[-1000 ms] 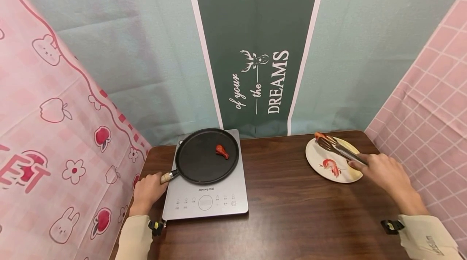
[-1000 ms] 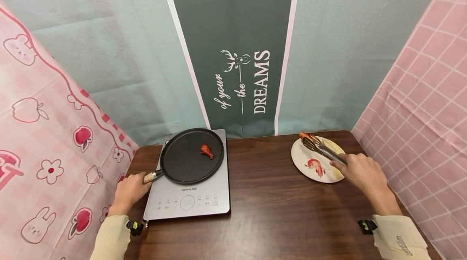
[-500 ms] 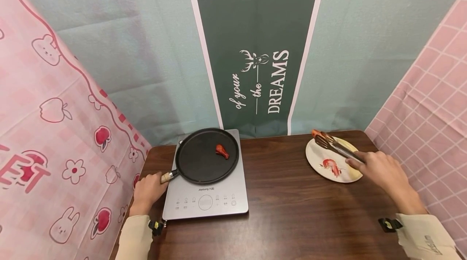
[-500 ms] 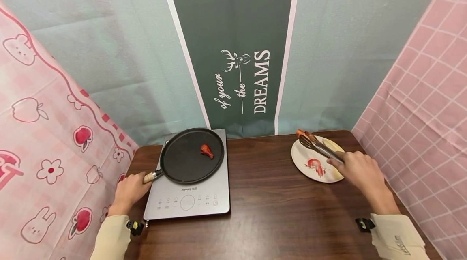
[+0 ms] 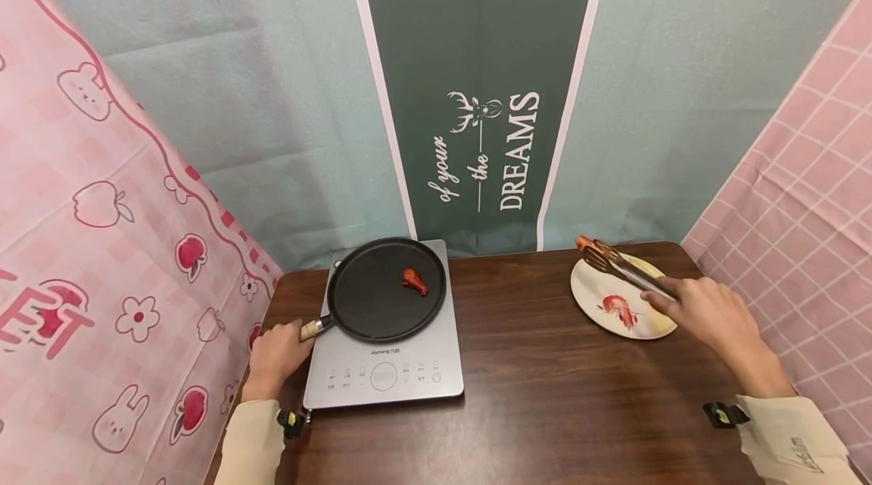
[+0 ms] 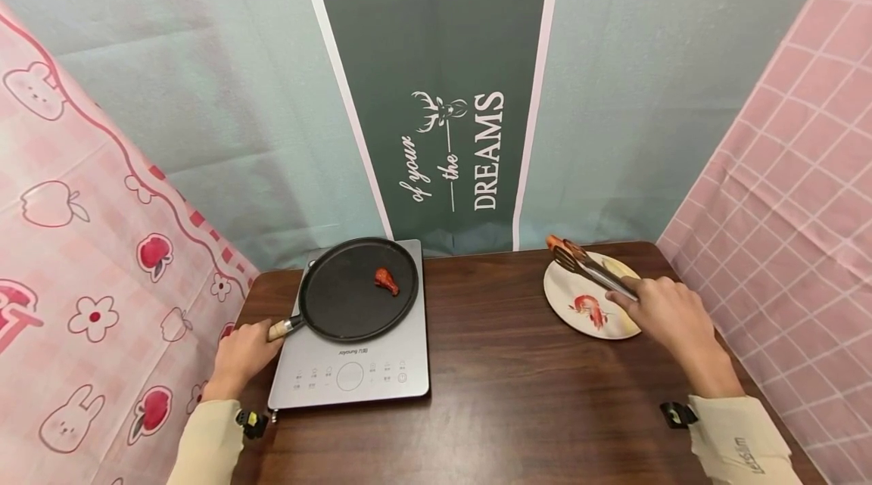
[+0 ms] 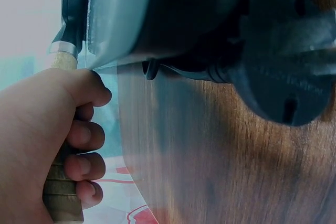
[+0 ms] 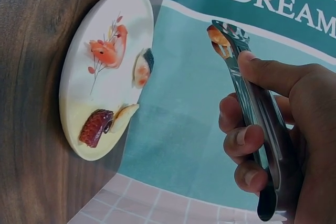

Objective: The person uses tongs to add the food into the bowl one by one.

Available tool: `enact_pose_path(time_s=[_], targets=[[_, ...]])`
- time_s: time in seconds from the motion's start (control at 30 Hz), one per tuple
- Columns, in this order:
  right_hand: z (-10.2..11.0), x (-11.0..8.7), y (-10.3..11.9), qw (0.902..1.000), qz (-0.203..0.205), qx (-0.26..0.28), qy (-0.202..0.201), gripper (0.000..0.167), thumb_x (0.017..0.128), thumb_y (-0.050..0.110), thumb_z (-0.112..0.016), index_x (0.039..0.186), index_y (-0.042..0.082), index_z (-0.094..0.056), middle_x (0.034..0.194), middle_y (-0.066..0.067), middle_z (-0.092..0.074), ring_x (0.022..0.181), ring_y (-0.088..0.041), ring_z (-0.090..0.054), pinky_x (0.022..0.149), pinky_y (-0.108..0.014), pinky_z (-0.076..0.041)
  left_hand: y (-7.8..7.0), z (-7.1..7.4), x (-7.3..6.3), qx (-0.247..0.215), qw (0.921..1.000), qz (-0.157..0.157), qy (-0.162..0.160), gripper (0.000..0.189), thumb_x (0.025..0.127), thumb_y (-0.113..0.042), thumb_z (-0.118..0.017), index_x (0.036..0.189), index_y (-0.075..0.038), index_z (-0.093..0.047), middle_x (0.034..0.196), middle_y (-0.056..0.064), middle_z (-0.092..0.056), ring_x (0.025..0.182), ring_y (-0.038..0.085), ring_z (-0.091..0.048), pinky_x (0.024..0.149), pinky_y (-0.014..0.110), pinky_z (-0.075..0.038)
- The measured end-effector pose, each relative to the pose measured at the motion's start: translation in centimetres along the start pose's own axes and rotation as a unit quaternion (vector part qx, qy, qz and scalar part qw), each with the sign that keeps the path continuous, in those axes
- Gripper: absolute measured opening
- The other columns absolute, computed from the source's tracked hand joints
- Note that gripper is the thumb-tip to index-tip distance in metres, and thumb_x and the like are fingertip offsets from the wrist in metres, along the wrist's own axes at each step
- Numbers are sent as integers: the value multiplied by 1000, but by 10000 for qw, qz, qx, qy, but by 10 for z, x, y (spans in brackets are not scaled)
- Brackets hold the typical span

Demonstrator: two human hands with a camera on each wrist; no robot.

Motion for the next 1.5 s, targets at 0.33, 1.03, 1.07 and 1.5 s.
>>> enact_pose_path(time_s=[0.33, 1.03, 1.07, 1.5], targets=[[2, 2, 8, 9995, 151, -51, -267, 36, 95, 42, -77, 112, 11, -77, 80, -27, -71, 60, -48, -62, 50, -59, -41, -1, 0, 0, 4, 10000, -6, -24, 26, 92, -26, -75, 85, -4, -62, 75, 22, -69, 63, 45, -66, 55, 58, -47], [5, 8, 26, 9991, 262, -51, -323, 30, 95, 39, -78, 109, 12, -77, 79, -27, -70, 63, -46, -64, 53, -63, -43, 0, -1, 0, -8, 10000, 38, 23, 26, 92, -26, -74, 85, -4, -61, 76, 23, -69, 65, 46, -67, 56, 59, -48], [5, 8, 26, 9990, 276, -48, -338, 31, 95, 38, -78, 110, 11, -77, 80, -27, -70, 63, -47, -64, 54, -64, -44, 0, -1, 0, -12, 10000, 38, 19, 26, 92, -26, -74, 85, -4, -61, 76, 22, -69, 64, 46, -67, 56, 59, -48], [6, 8, 35, 9987, 273, 1, -438, 37, 94, 40, -78, 117, 10, -77, 78, -29, -69, 62, -48, -64, 54, -65, -45, 0, 0, 0, -32, 10000, 66, 43, 25, 92, -26, -75, 87, -4, -63, 77, 21, -69, 64, 43, -67, 56, 57, -47]])
Point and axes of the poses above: each hand's wrist, its own x-axis towards the middle knuckle, its own z-axis out of the back of the hand, y = z × x, the point moved 1 cm from there along x, towards the middle knuckle
